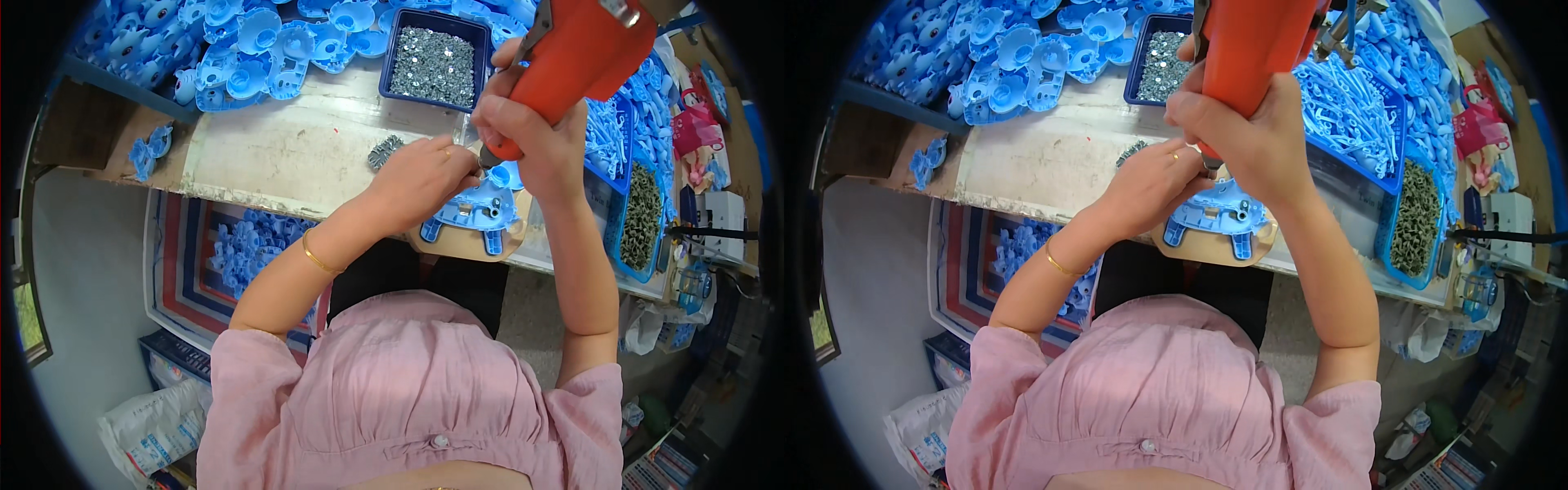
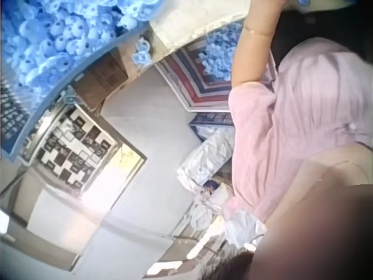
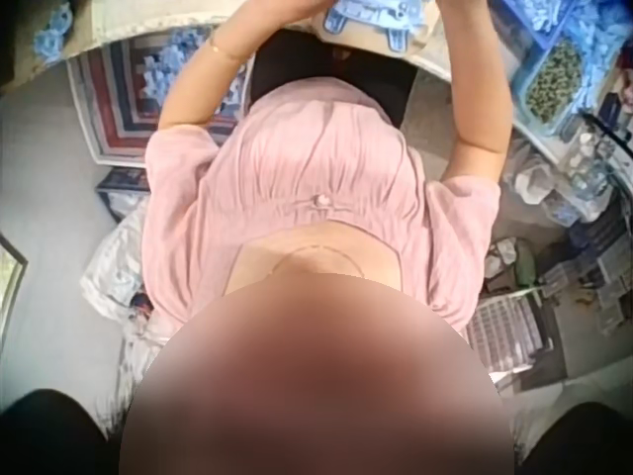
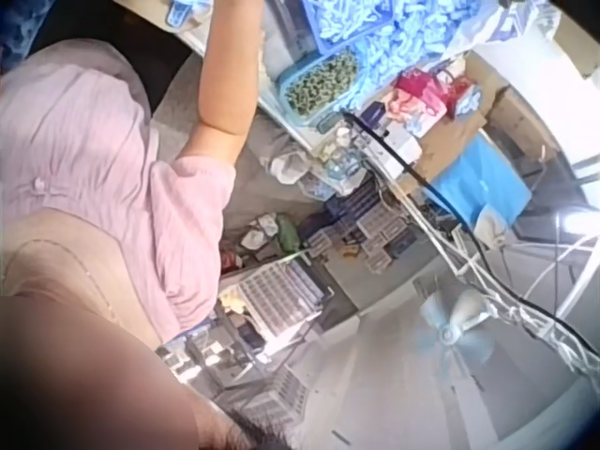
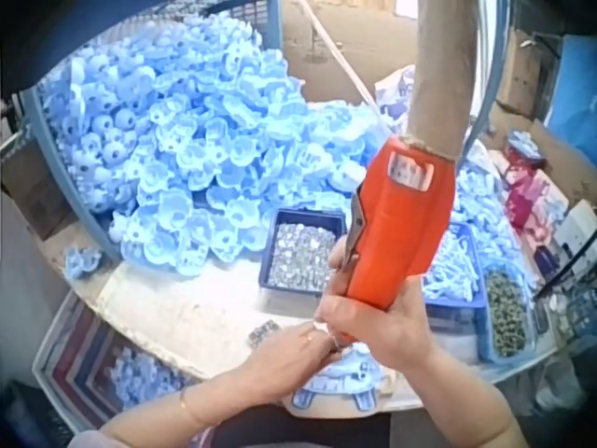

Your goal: Assembling blue plastic toy car components using pneumatic screwdrivers and an assembly jig.

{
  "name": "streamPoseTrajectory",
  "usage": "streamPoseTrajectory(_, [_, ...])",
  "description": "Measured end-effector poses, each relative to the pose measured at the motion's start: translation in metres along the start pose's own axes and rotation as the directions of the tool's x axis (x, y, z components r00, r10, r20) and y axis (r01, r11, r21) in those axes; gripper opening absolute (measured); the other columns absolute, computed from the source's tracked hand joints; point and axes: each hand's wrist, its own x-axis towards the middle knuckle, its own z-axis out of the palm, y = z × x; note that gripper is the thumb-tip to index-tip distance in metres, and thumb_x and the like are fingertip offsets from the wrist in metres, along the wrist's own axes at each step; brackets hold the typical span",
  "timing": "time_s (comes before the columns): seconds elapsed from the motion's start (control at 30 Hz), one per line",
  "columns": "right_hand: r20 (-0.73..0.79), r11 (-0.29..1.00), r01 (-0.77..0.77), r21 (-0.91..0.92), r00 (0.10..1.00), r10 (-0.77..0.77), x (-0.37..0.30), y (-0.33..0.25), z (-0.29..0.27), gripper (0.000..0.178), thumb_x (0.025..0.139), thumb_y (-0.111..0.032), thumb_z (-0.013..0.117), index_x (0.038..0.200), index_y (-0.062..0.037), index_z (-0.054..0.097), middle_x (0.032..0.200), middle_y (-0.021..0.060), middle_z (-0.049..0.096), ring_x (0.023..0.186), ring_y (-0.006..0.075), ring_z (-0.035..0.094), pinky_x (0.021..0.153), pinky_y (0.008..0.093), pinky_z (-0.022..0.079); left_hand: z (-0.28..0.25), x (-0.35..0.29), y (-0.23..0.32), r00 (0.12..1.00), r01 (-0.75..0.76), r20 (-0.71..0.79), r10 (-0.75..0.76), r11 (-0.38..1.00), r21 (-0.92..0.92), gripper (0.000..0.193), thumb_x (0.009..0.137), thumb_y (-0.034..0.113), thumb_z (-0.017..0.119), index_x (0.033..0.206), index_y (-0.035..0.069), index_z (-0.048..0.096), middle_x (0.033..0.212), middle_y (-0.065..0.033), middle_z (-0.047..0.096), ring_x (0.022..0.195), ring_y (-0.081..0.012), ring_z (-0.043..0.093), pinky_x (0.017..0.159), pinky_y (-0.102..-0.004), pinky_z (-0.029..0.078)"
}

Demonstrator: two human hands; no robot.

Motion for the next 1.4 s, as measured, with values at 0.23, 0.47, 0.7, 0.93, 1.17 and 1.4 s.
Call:
streamPoseTrajectory(0.23, [-0.102, 0.992, -0.121, 0.042, 0.987, 0.125, -0.027, 0.027, 0.011, 0.035, 0.083, 0.001, 0.065, 0.116, 0.0007, 0.055, 0.078, 0.006, 0.062, 0.064, 0.0113, 0.059, 0.058, 0.0256, 0.048, -0.004, -0.019, -0.003, 1.0, 0.016, 0.001, -0.016, 0.991, 0.133, 0.079, 0.066, 0.047, 0.085, 0.125, 0.006, 0.052, 0.119, -0.0113, 0.061, 0.105, -0.0319, 0.057, 0.089, -0.0412, 0.047])
streamPoseTrajectory(0.47, [-0.101, 0.992, -0.1, 0.079, 0.989, 0.107, -0.031, 0.041, 0.015, 0.033, 0.084, 0.0, 0.065, 0.116, 0.0002, 0.055, 0.081, 0.006, 0.062, 0.064, 0.0119, 0.059, 0.06, 0.0266, 0.049, 0.001, -0.025, -0.003, 0.997, 0.068, 0.03, -0.074, 0.985, 0.159, 0.072, 0.068, 0.044, 0.084, 0.122, 0.007, 0.054, 0.123, -0.01, 0.06, 0.107, -0.0295, 0.055, 0.09, -0.0398, 0.046])
streamPoseTrajectory(0.7, [-0.121, 0.996, -0.074, 0.059, 0.989, 0.081, -0.035, 0.043, 0.019, 0.03, 0.084, -0.001, 0.066, 0.112, -0.0003, 0.055, 0.08, 0.0061, 0.062, 0.064, 0.0109, 0.059, 0.058, 0.025, 0.048, 0.007, -0.026, -0.004, 0.999, 0.041, -0.016, -0.039, 0.988, 0.15, 0.068, 0.07, 0.042, 0.083, 0.121, 0.007, 0.055, 0.119, -0.0098, 0.06, 0.107, -0.0292, 0.055, 0.088, -0.0406, 0.046])
streamPoseTrajectory(0.93, [-0.111, 0.999, -0.046, -0.002, 0.993, 0.045, -0.037, 0.048, 0.021, 0.014, 0.08, 0.001, 0.064, 0.091, -0.0013, 0.056, 0.076, 0.0052, 0.061, 0.059, 0.0091, 0.056, 0.052, 0.0234, 0.046, 0.017, -0.023, -0.001, 0.993, 0.091, -0.085, -0.077, 0.979, 0.182, 0.059, 0.07, 0.035, 0.083, 0.114, 0.007, 0.057, 0.109, -0.0084, 0.06, 0.103, -0.0286, 0.055, 0.083, -0.0409, 0.045])
streamPoseTrajectory(1.17, [-0.168, 0.996, -0.061, 0.069, 0.983, 0.072, -0.037, 0.048, 0.019, 0.02, 0.081, 0.001, 0.065, 0.1, -0.0002, 0.056, 0.079, 0.0057, 0.062, 0.063, 0.0101, 0.058, 0.059, 0.0248, 0.049, 0.019, -0.021, 0.004, 0.988, 0.119, -0.122, -0.096, 0.973, 0.199, 0.054, 0.069, 0.033, 0.084, 0.108, 0.007, 0.057, 0.103, -0.0081, 0.06, 0.1, -0.0284, 0.056, 0.081, -0.0411, 0.046])
streamPoseTrajectory(1.4, [-0.073, 0.998, -0.001, -0.056, 0.997, -0.003, -0.016, 0.007, 0.01, 0.035, 0.089, -0.006, 0.07, 0.12, -0.0009, 0.054, 0.093, 0.0071, 0.067, 0.075, 0.0135, 0.065, 0.069, 0.0261, 0.052, 0.006, -0.021, 0.011, 0.986, 0.147, -0.089, -0.14, 0.986, 0.074, 0.063, 0.073, 0.036, 0.083, 0.119, 0.002, 0.057, 0.117, -0.0138, 0.062, 0.108, -0.0333, 0.057, 0.09, -0.0427, 0.047])
